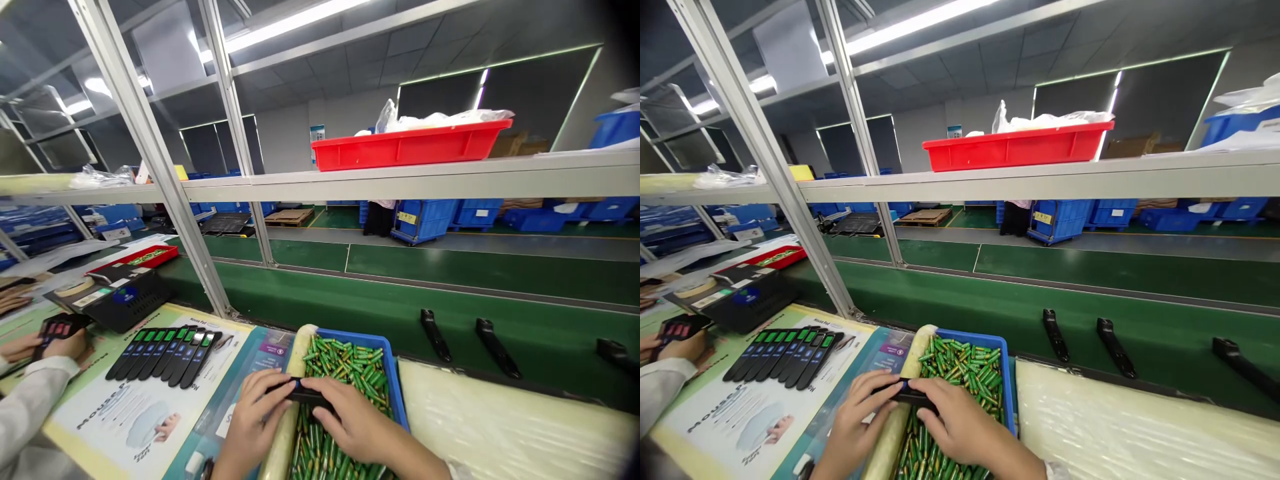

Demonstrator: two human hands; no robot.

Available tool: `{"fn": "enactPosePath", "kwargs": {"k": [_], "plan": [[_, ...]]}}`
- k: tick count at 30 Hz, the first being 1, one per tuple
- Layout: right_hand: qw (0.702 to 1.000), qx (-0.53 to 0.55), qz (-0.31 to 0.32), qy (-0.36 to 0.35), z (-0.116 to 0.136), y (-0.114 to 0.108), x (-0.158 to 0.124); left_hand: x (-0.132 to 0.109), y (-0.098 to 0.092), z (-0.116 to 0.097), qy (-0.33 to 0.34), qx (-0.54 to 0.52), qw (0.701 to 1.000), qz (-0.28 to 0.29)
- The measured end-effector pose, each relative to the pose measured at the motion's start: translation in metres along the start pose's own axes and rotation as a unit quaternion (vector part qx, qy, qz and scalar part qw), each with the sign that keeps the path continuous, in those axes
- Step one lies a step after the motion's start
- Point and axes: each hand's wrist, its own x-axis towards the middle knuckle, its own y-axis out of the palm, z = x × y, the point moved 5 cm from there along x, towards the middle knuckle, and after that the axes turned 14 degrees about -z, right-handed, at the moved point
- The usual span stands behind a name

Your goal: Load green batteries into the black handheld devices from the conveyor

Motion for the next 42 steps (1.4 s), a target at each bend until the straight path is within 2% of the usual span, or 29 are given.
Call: {"fn": "enactPosePath", "kwargs": {"k": [1,3,5,6,7,8,9,11,12,13,14,16,18,19,20,22,24,26,29,34,37,38,39,40,42], "plan": [[1.0,-0.001,-0.026,-0.012,-0.001,0.002,-0.001,-0.002,-0.002,0.011,-0.029,-0.002,1.0,-0.012],[0.993,-0.04,-0.103,-0.052,-0.006,-0.008,-0.006,-0.006,-0.011,0.049,-0.117,0.037,0.99,-0.069],[0.963,-0.104,-0.221,-0.115,-0.008,-0.027,-0.014,-0.013,-0.025,0.098,-0.221,0.136,0.957,-0.127],[0.945,-0.134,-0.265,-0.137,-0.009,-0.034,-0.017,-0.017,-0.031,0.122,-0.265,0.199,0.934,-0.135],[0.937,-0.16,-0.276,-0.143,-0.011,-0.038,-0.018,-0.022,-0.036,0.144,-0.304,0.257,0.909,-0.126],[0.943,-0.177,-0.248,-0.132,-0.013,-0.037,-0.016,-0.027,-0.039,0.164,-0.334,0.303,0.886,-0.11],[0.959,-0.184,-0.188,-0.108,-0.017,-0.033,-0.012,-0.032,-0.041,0.179,-0.357,0.334,0.867,-0.092],[0.982,-0.173,-0.051,-0.049,-0.023,-0.024,-0.005,-0.04,-0.043,0.197,-0.383,0.355,0.85,-0.066],[0.987,-0.159,-0.022,-0.023,-0.025,-0.026,-0.002,-0.043,-0.043,0.201,-0.386,0.359,0.848,-0.056],[0.989,-0.143,-0.035,0.003,-0.026,-0.034,0.001,-0.046,-0.043,0.203,-0.386,0.369,0.845,-0.039],[0.988,-0.13,-0.08,0.029,-0.029,-0.047,0.004,-0.048,-0.043,0.203,-0.383,0.381,0.841,-0.019],[0.962,-0.125,-0.229,0.08,-0.04,-0.086,0.004,-0.05,-0.043,0.203,-0.376,0.407,0.832,0.011],[0.904,-0.145,-0.382,0.124,-0.06,-0.129,-0.005,-0.051,-0.045,0.203,-0.371,0.411,0.833,0.017],[0.87,-0.165,-0.44,0.15,-0.073,-0.149,-0.011,-0.052,-0.045,0.205,-0.374,0.403,0.835,0.015],[0.841,-0.192,-0.47,0.187,-0.09,-0.167,-0.017,-0.054,-0.046,0.207,-0.381,0.393,0.837,0.013],[0.806,-0.253,-0.453,0.286,-0.128,-0.193,-0.026,-0.059,-0.046,0.212,-0.402,0.375,0.835,0.015],[0.786,-0.308,-0.386,0.371,-0.164,-0.208,-0.035,-0.065,-0.044,0.217,-0.418,0.365,0.832,0.02],[0.765,-0.349,-0.345,0.417,-0.19,-0.216,-0.043,-0.068,-0.042,0.219,-0.415,0.355,0.837,0.018],[0.738,-0.396,-0.319,0.444,-0.212,-0.216,-0.05,-0.07,-0.037,0.22,-0.405,0.325,0.854,0.012],[0.754,-0.42,-0.234,0.447,-0.223,-0.204,-0.045,-0.06,-0.029,0.215,-0.374,0.228,0.899,-0.022],[0.765,-0.433,-0.229,0.418,-0.203,-0.194,-0.035,-0.046,-0.03,0.19,-0.33,0.165,0.925,-0.088],[0.784,-0.427,-0.224,0.392,-0.189,-0.185,-0.029,-0.042,-0.031,0.174,-0.308,0.144,0.934,-0.107],[0.818,-0.403,-0.211,0.352,-0.173,-0.17,-0.022,-0.037,-0.029,0.155,-0.279,0.122,0.946,-0.114],[0.865,-0.357,-0.186,0.3,-0.152,-0.15,-0.015,-0.032,-0.027,0.132,-0.243,0.101,0.959,-0.11],[0.959,-0.205,-0.097,0.169,-0.103,-0.095,-0.004,-0.024,-0.016,0.079,-0.153,0.06,0.984,-0.064]]}}
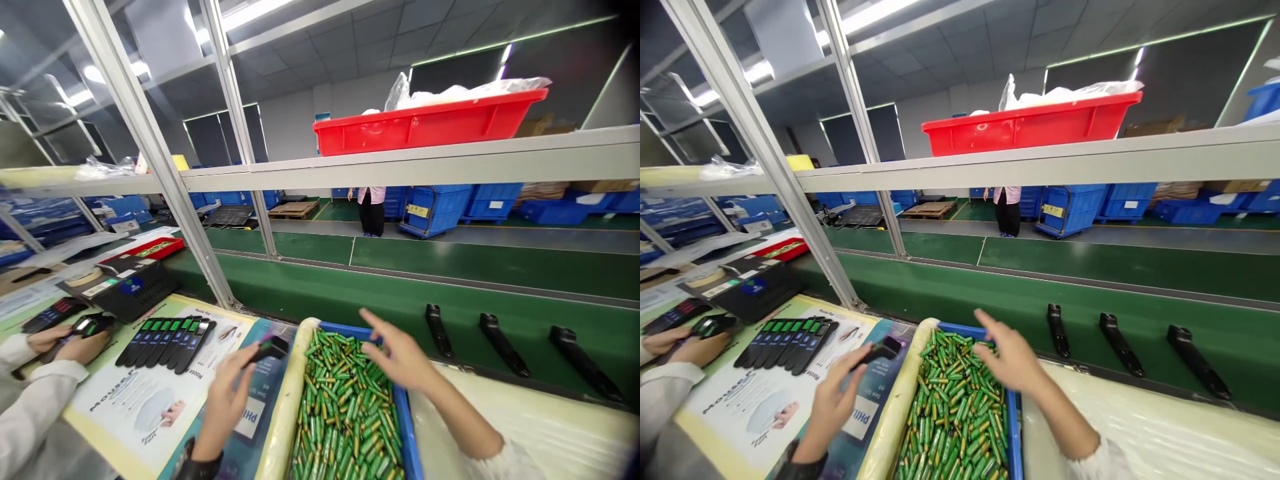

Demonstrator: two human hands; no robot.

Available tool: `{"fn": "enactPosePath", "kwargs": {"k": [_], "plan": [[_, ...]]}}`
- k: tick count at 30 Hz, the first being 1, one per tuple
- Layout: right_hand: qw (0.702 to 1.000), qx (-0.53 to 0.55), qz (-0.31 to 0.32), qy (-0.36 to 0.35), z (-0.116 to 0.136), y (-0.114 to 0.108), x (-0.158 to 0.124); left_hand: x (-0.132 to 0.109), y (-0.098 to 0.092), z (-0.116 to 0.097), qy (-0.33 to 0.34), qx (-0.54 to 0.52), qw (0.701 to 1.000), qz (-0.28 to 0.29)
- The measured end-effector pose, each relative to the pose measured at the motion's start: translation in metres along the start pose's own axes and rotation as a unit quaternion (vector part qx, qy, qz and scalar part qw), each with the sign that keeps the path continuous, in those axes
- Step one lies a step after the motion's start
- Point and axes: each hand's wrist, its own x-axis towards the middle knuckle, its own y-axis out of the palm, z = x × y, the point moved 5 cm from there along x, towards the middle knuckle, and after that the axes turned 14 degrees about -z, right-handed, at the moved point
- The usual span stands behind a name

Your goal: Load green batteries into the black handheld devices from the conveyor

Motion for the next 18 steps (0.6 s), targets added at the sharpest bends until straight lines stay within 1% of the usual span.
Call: {"fn": "enactPosePath", "kwargs": {"k": [1,2,3,4,5,6,7,8,10,11,12,13,14,15,17,18], "plan": [[0.993,0.081,0.062,-0.059,0.033,0.016,-0.014,-0.007,0.003,-0.026,0.044,-0.014,0.999,0.028],[0.978,0.14,0.111,-0.107,0.063,0.03,-0.03,-0.014,0.006,-0.048,0.081,-0.024,0.995,0.057],[0.968,0.169,0.132,-0.133,0.086,0.041,-0.043,-0.02,0.01,-0.065,0.108,-0.034,0.99,0.082],[0.963,0.18,0.133,-0.149,0.103,0.049,-0.054,-0.025,0.013,-0.077,0.126,-0.045,0.986,0.103],[0.964,0.176,0.119,-0.159,0.114,0.055,-0.063,-0.027,0.015,-0.082,0.131,-0.058,0.983,0.116],[0.968,0.166,0.093,-0.163,0.119,0.056,-0.068,-0.026,0.017,-0.079,0.123,-0.069,0.983,0.12],[0.971,0.157,0.059,-0.168,0.121,0.054,-0.071,-0.022,0.019,-0.07,0.104,-0.073,0.985,0.114],[0.972,0.152,0.021,-0.176,0.121,0.049,-0.073,-0.015,0.019,-0.053,0.076,-0.061,0.99,0.098],[0.963,0.165,-0.076,-0.199,0.115,0.033,-0.074,0.003,0.018,-0.005,0.0,0.035,0.998,0.05],[0.952,0.18,-0.131,-0.211,0.112,0.025,-0.074,0.012,0.016,0.022,-0.038,0.107,0.993,0.024],[0.941,0.192,-0.173,-0.221,0.11,0.019,-0.075,0.019,0.013,0.048,-0.072,0.181,0.981,0.004],[0.936,0.194,-0.188,-0.224,0.108,0.018,-0.075,0.025,0.01,0.07,-0.1,0.237,0.966,-0.012],[0.941,0.183,-0.175,-0.222,0.108,0.022,-0.075,0.029,0.007,0.089,-0.123,0.281,0.952,-0.023],[0.952,0.162,-0.141,-0.217,0.109,0.029,-0.073,0.031,0.004,0.104,-0.141,0.309,0.94,-0.029],[0.973,0.107,-0.052,-0.2,0.11,0.044,-0.069,0.031,-0.001,0.123,-0.165,0.344,0.924,-0.033],[0.978,0.088,-0.032,-0.184,0.109,0.045,-0.065,0.03,-0.003,0.129,-0.174,0.359,0.916,-0.031]]}}
